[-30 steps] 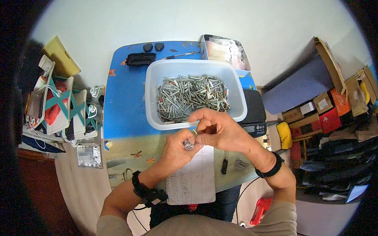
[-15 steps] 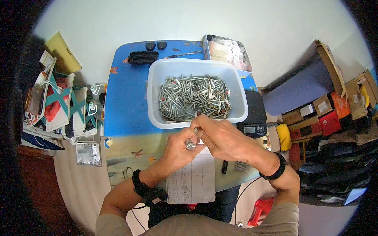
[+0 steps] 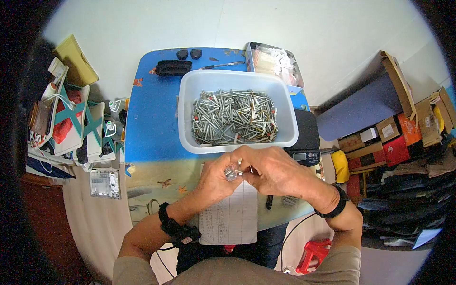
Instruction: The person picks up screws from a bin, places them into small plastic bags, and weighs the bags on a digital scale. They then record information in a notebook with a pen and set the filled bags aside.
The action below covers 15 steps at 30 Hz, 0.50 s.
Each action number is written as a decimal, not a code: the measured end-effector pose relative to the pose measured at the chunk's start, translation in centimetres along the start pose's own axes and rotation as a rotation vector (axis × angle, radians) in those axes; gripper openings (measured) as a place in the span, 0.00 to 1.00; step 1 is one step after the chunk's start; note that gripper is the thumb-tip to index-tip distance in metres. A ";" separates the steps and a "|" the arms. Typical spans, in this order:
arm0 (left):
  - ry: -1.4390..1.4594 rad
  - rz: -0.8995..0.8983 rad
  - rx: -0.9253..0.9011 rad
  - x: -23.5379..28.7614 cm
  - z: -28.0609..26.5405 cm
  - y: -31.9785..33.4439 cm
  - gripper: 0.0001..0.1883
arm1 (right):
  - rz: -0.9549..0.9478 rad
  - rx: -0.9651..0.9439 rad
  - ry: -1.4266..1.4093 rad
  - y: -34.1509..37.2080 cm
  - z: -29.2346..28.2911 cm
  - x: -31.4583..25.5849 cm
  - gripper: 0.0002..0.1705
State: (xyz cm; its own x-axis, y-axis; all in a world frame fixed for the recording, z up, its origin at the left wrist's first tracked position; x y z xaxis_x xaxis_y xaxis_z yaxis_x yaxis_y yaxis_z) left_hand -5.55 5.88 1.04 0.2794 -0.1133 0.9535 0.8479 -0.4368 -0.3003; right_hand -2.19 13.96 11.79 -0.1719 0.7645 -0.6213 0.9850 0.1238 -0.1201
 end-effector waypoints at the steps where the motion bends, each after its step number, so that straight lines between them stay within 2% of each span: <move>1: -0.025 0.023 -0.005 0.2 -0.1 0.0 0.15 | 0.021 -0.031 -0.004 0.1 0.2 0.2 0.21; 2: -0.050 0.046 -0.010 0.4 -0.1 0.0 0.15 | 0.021 -0.031 -0.004 0.1 0.2 0.3 0.21; 4: -0.065 0.010 -0.029 0.0 -0.1 0.0 0.14 | -0.135 0.023 0.061 0.1 0.0 -0.5 0.15; 8: -0.128 -0.055 -0.067 -0.4 0.1 0.0 0.12 | -0.169 0.051 0.003 0.1 -0.1 -1.1 0.18; 10: -0.158 -0.071 -0.077 0.0 -0.1 0.0 0.12 | -0.132 0.001 0.044 0.1 0.1 -1.1 0.11; 11: -0.188 -0.087 -0.087 0.0 -0.1 0.0 0.12 | -0.132 0.001 0.044 0.3 0.3 -0.8 0.11; 14: -0.083 -0.040 -0.100 0.4 -0.1 -0.1 0.12 | -0.207 0.102 0.078 0.9 0.2 -1.0 0.10; 15: -0.083 -0.040 -0.100 0.2 0.0 0.0 0.12 | 0.028 0.059 -0.090 0.8 0.3 0.1 0.11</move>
State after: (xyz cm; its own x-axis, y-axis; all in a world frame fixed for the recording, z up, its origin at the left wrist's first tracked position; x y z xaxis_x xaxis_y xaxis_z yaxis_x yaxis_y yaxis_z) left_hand -5.54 5.85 1.20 0.2857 -0.0213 0.9581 0.8113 -0.5268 -0.2537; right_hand -1.39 13.91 11.39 -0.1479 0.7071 -0.6915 0.9873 0.0642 -0.1456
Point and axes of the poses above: each hand's wrist, its own y-axis away from the middle knuckle, its own z-axis out of the palm, x = y × z, the point moved 8 cm from there along -y, towards the middle knuckle, and after that the axes turned 13 degrees about x, right-handed, at the moved point
